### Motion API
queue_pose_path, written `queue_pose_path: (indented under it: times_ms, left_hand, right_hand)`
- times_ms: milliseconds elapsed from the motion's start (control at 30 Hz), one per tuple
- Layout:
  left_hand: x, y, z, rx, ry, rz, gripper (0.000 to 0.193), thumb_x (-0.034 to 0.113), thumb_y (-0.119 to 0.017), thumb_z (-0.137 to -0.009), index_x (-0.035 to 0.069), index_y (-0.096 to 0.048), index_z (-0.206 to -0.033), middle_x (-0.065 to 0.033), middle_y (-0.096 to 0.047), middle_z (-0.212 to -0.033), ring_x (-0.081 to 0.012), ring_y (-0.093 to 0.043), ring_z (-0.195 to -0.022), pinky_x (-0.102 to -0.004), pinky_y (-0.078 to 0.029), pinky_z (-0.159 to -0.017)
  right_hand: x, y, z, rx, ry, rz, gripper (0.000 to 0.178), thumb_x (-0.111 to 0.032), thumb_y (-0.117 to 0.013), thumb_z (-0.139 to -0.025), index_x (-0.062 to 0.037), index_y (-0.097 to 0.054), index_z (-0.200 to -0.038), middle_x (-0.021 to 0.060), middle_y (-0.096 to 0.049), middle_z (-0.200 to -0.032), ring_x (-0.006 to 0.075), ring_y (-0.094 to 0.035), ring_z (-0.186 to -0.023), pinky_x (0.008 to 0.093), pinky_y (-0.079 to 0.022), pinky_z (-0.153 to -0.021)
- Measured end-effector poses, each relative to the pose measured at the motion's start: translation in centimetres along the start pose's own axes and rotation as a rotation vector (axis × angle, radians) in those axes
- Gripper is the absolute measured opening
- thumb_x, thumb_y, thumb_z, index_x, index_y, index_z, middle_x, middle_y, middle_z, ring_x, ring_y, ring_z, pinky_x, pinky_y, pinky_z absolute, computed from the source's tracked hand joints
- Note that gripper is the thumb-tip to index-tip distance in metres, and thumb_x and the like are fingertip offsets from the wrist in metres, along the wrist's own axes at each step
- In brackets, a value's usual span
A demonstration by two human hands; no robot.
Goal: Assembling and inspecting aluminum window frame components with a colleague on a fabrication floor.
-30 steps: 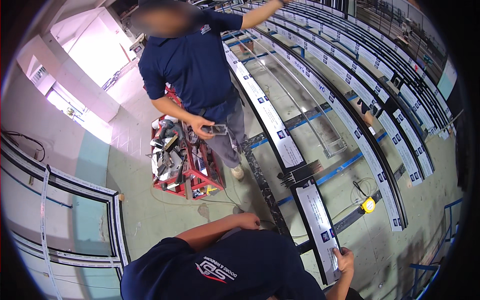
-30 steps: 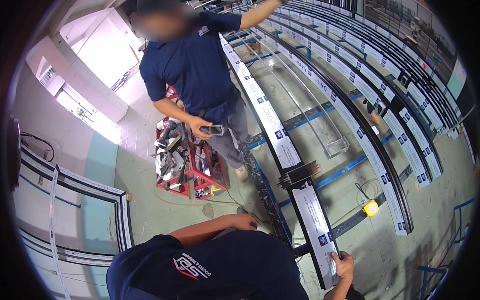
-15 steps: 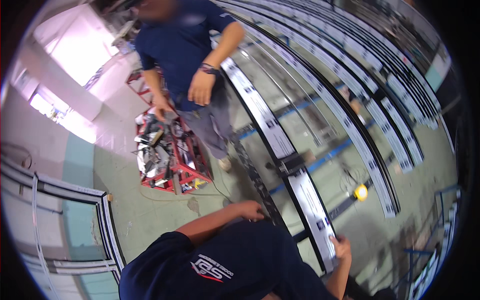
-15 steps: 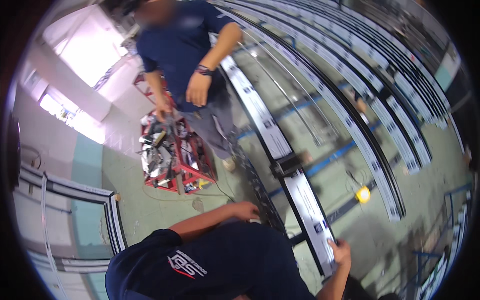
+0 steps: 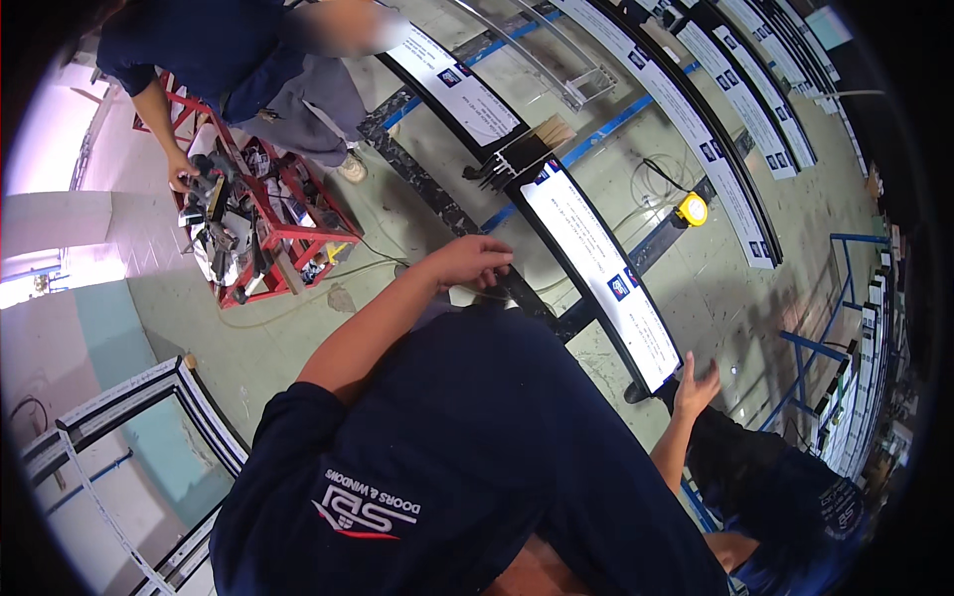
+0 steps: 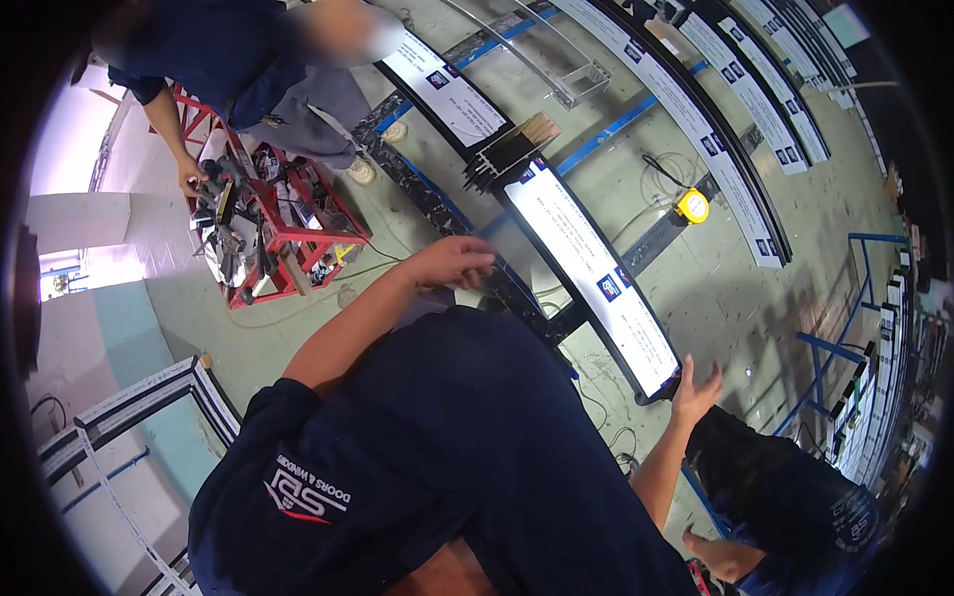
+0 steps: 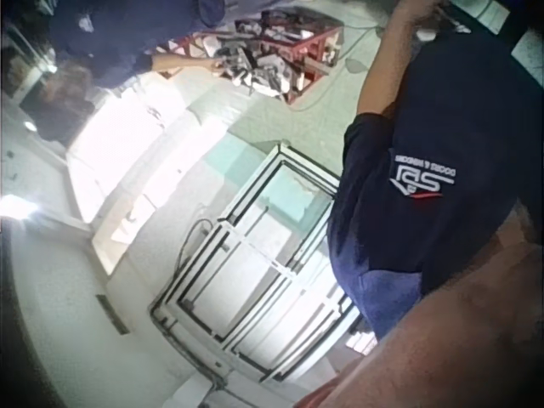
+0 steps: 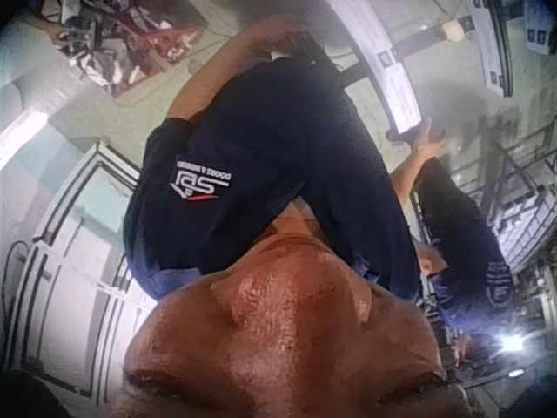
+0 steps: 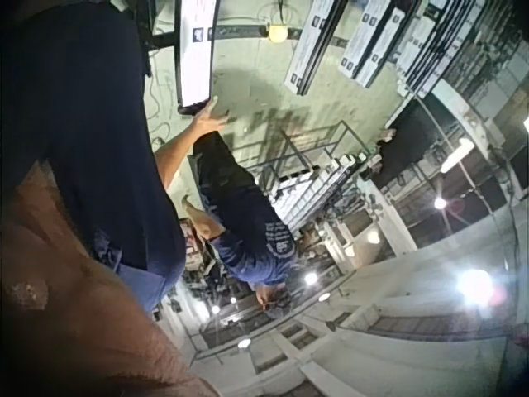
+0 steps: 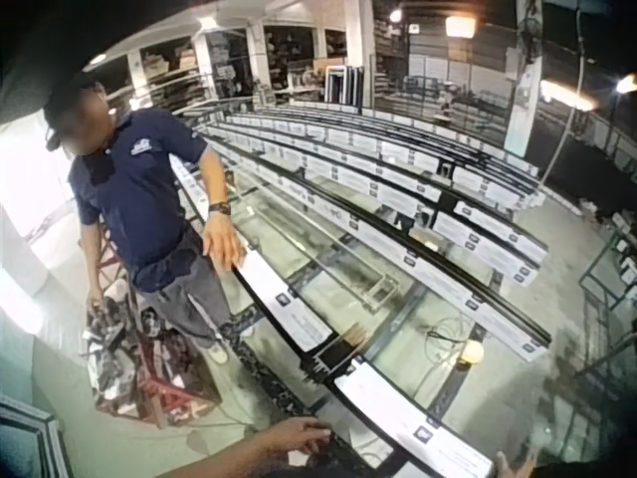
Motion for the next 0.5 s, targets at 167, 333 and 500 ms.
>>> queue_pose_path:
  times_ms: [167, 333, 500]
  left_hand:
    - [1.6, -2.0, -3.3, -0.021, -0.035, 0.186, 0.063, 0.039, -0.074, -0.107, -0.001, -0.057, -0.153, -0.0174, -0.07, -0.137, -0.0247, -0.074, -0.115, -0.037, -0.062, -0.094]
    - [0.1, -4.8, -6.3, -0.014, 0.012, 0.225, 0.091, 0.048, -0.087, -0.096, -0.009, -0.049, -0.156, -0.0237, -0.057, -0.155, -0.0363, -0.065, -0.136, -0.0467, -0.06, -0.105]
    - [0.3, -7.4, -7.0, 0.091, 0.066, 0.136, 0.093, 0.049, -0.089, -0.092, -0.003, -0.05, -0.159, -0.0199, -0.057, -0.157, -0.0343, -0.066, -0.13, -0.0469, -0.06, -0.103]
  right_hand:
    - [5.8, -1.4, 4.2, -0.641, -0.963, -1.05, 0.063, -0.057, -0.077, -0.101, -0.0104, -0.066, -0.143, 0.0101, -0.076, -0.128, 0.0222, -0.073, -0.109, 0.0384, -0.056, -0.084]
    - [2.5, -2.1, 7.3, -0.77, -0.928, -1.351, 0.06, -0.059, -0.046, -0.115, -0.0151, -0.063, -0.152, 0.0023, -0.067, -0.152, 0.0247, -0.063, -0.135, 0.0456, -0.048, -0.11]
    - [0.3, -0.6, 6.2, -0.727, -0.902, -1.511, 0.076, -0.068, -0.043, -0.113, -0.0062, -0.06, -0.155, 0.0088, -0.069, -0.15, 0.0287, -0.064, -0.137, 0.0467, -0.047, -0.116]
Point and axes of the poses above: each hand's wrist, its own z-axis away from the middle knuckle, its own y-axis out of the back of the hand, x = y × z, the point moved 1 cm from there along -z, towards the middle knuckle
